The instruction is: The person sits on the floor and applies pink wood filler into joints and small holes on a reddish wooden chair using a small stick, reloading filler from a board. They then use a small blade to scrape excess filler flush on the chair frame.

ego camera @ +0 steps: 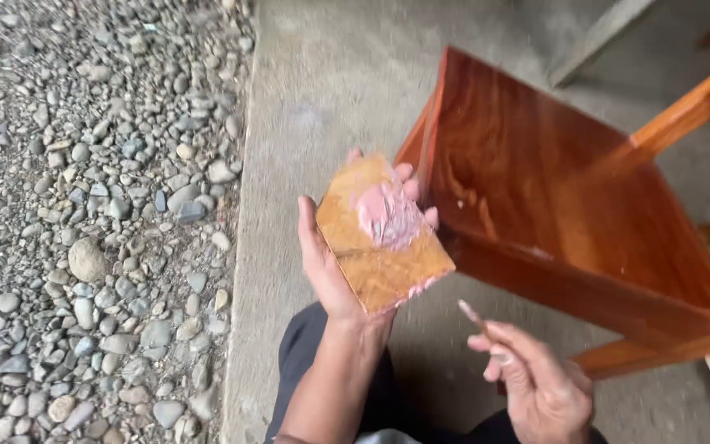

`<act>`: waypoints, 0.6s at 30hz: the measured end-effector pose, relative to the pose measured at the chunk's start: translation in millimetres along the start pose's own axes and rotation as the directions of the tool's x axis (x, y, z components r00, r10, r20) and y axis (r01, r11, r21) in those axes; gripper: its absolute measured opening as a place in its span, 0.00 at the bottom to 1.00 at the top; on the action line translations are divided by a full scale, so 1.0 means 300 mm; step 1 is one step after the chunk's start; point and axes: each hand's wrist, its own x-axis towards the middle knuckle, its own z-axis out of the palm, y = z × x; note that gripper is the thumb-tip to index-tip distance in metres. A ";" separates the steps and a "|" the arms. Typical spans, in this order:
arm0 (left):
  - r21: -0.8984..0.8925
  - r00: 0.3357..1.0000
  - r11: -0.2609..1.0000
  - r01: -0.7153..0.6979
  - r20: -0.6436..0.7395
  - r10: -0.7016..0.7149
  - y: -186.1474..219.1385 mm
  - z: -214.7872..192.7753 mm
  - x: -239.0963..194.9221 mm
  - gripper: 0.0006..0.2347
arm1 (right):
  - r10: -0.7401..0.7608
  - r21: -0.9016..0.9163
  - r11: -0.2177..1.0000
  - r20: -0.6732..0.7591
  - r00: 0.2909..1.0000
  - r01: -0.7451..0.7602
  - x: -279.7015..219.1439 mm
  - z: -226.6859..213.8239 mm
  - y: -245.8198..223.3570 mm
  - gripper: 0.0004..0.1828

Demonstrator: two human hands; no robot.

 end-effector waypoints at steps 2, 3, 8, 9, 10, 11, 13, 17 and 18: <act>0.060 0.999 0.998 -0.015 0.048 0.013 -0.018 -0.010 0.041 0.31 | 0.046 0.025 0.999 -0.118 0.992 -0.043 0.090 -0.002 -0.031 0.12; 0.058 0.999 0.998 -0.014 0.048 0.011 -0.022 -0.007 0.028 0.31 | 0.046 0.023 0.999 -0.120 0.992 -0.043 0.084 0.017 -0.043 0.12; 0.057 0.997 0.996 -0.068 0.052 0.065 -0.035 0.006 0.015 0.30 | -0.038 0.164 0.984 -0.188 0.981 0.070 0.113 0.117 -0.018 0.12; 0.060 0.996 0.996 -0.068 0.052 0.065 -0.035 0.007 0.017 0.30 | -0.037 0.168 0.983 -0.189 0.981 0.070 0.115 0.122 -0.013 0.12; 0.042 0.997 0.997 -0.061 0.051 0.059 -0.034 0.006 0.021 0.29 | -0.030 0.145 0.988 -0.185 0.982 0.057 0.117 0.128 -0.006 0.12; 0.023 0.998 0.998 -0.054 0.046 0.053 -0.032 0.005 0.019 0.29 | -0.019 0.122 0.992 -0.180 0.983 0.042 0.114 0.134 -0.002 0.12; 0.012 0.998 0.999 -0.046 0.050 0.045 -0.029 0.002 0.019 0.29 | -0.107 0.040 0.992 -0.181 0.978 0.116 0.121 0.123 -0.007 0.12; -0.011 0.998 0.999 -0.030 0.057 0.031 -0.030 0.007 0.014 0.29 | -0.239 -0.106 0.969 -0.183 0.954 0.222 0.116 0.101 -0.005 0.10; -0.012 0.998 0.999 -0.030 0.057 0.031 -0.030 0.003 0.015 0.29 | -0.239 -0.106 0.969 -0.183 0.954 0.222 0.105 0.098 0.003 0.10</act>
